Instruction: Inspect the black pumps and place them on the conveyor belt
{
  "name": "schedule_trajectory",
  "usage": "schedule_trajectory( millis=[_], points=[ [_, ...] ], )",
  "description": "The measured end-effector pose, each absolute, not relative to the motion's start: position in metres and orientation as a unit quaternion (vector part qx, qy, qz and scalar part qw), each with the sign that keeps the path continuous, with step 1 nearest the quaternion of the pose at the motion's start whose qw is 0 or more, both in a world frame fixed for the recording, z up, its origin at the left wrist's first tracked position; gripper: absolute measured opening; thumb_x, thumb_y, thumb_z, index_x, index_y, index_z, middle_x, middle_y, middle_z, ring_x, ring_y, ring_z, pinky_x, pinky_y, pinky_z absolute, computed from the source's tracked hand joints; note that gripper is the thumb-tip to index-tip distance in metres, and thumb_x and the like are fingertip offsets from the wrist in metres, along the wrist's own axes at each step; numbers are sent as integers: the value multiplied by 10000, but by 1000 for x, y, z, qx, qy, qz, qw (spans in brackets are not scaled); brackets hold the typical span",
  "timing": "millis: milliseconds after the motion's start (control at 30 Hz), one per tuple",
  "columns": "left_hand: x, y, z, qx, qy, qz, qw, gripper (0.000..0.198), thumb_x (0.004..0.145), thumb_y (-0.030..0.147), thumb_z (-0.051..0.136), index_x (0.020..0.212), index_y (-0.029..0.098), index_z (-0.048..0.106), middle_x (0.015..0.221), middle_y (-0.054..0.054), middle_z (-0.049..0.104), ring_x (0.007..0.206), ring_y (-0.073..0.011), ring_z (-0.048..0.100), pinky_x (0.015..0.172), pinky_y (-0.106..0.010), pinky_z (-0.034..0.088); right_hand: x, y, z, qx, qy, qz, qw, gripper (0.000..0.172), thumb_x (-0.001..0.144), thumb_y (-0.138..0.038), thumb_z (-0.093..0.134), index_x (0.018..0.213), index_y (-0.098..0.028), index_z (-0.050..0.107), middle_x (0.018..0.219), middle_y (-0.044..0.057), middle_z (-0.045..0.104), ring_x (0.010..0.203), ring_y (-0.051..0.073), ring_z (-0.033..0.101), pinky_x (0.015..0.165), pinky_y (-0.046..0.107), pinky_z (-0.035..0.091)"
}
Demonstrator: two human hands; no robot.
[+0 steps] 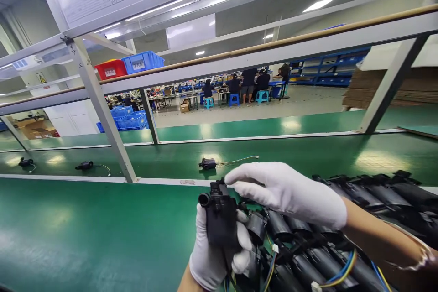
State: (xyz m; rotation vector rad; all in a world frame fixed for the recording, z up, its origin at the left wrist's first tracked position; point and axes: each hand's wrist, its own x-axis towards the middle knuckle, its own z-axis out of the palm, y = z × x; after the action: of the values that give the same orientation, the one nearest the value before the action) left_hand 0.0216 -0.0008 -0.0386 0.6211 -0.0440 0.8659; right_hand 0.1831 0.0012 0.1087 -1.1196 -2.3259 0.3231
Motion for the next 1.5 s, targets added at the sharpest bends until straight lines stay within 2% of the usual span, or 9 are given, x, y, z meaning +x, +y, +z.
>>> schedule_trajectory(
  millis=[200, 300, 367, 467, 733, 900, 1200, 1333, 1500],
  points=[
    [16, 1, -48, 339, -38, 406, 848, 868, 748, 893, 420, 991, 110, 704, 550, -6, 623, 265, -45, 346, 262, -168, 237, 188, -2, 91, -443, -850, 143, 248, 414, 956, -499, 429, 1017, -211, 720, 1005, 51, 759, 903, 244, 701, 777, 320, 510],
    [11, 0, -48, 397, 10, 436, 808, 836, 716, 881, 502, 1044, 131, 677, 647, -21, 660, 354, -69, 477, 346, -176, 387, 195, -3, 80, -436, -851, 147, 253, 467, 970, -546, 386, 943, -207, 707, 881, 53, 743, 787, 220, 685, 710, 302, 502],
    [8, 0, -46, 467, 111, 500, 721, 739, 649, 780, 704, 1027, 146, 658, 838, -66, 708, 592, -133, 641, 582, -237, 550, 199, -4, 70, -412, -854, 178, 262, 569, 986, -607, 311, 860, -194, 681, 770, 52, 705, 669, 190, 644, 631, 280, 488],
    [11, -1, -43, 539, 249, 586, 551, 620, 573, 498, 890, 1022, 182, 603, 1013, -92, 699, 881, -218, 678, 848, -333, 564, 200, -11, 54, -384, -850, 238, 272, 706, 999, -674, 169, 778, -185, 629, 667, 37, 630, 560, 154, 561, 552, 257, 457],
    [19, -6, -51, 629, 306, 657, 280, 566, 631, 158, 748, 1154, 217, 541, 1062, -65, 697, 906, -215, 707, 835, -343, 583, 192, -26, 31, -368, -855, 217, 294, 651, 1036, -576, 108, 685, -197, 503, 660, 36, 593, 583, 164, 514, 577, 264, 449],
    [19, -7, -50, 622, 304, 660, 293, 595, 621, 155, 770, 1164, 230, 539, 1082, -49, 684, 935, -206, 694, 857, -325, 558, 200, -18, 15, -351, -864, 196, 302, 515, 1051, -440, 172, 737, -194, 499, 695, 42, 607, 609, 166, 522, 602, 264, 456],
    [13, -16, -42, 642, 358, 577, 356, 639, 641, 167, 838, 1204, 213, 539, 1215, -95, 633, 1092, -268, 631, 1008, -406, 472, 194, -23, 21, -456, -806, 276, 257, 381, 896, -525, 413, 724, -199, 511, 658, 26, 614, 579, 176, 543, 555, 270, 438],
    [3, -19, -47, 695, 329, 581, 266, 750, 784, 175, 756, 1426, 269, 378, 1470, -118, 475, 1334, -280, 493, 1164, -427, 342, 199, -27, 29, -416, -842, 258, 227, 249, 879, -392, 496, 854, -187, 636, 823, 67, 717, 743, 206, 658, 687, 299, 525],
    [-23, 7, -69, 684, 411, 574, 185, 946, 811, 349, 756, 1530, 269, 147, 1613, -139, 228, 1488, -304, 253, 1235, -494, 205, 223, -30, 34, -318, -884, 246, 240, 380, 964, -490, 484, 988, -179, 702, 1058, 139, 728, 957, 238, 693, 859, 332, 544]
  ],
)
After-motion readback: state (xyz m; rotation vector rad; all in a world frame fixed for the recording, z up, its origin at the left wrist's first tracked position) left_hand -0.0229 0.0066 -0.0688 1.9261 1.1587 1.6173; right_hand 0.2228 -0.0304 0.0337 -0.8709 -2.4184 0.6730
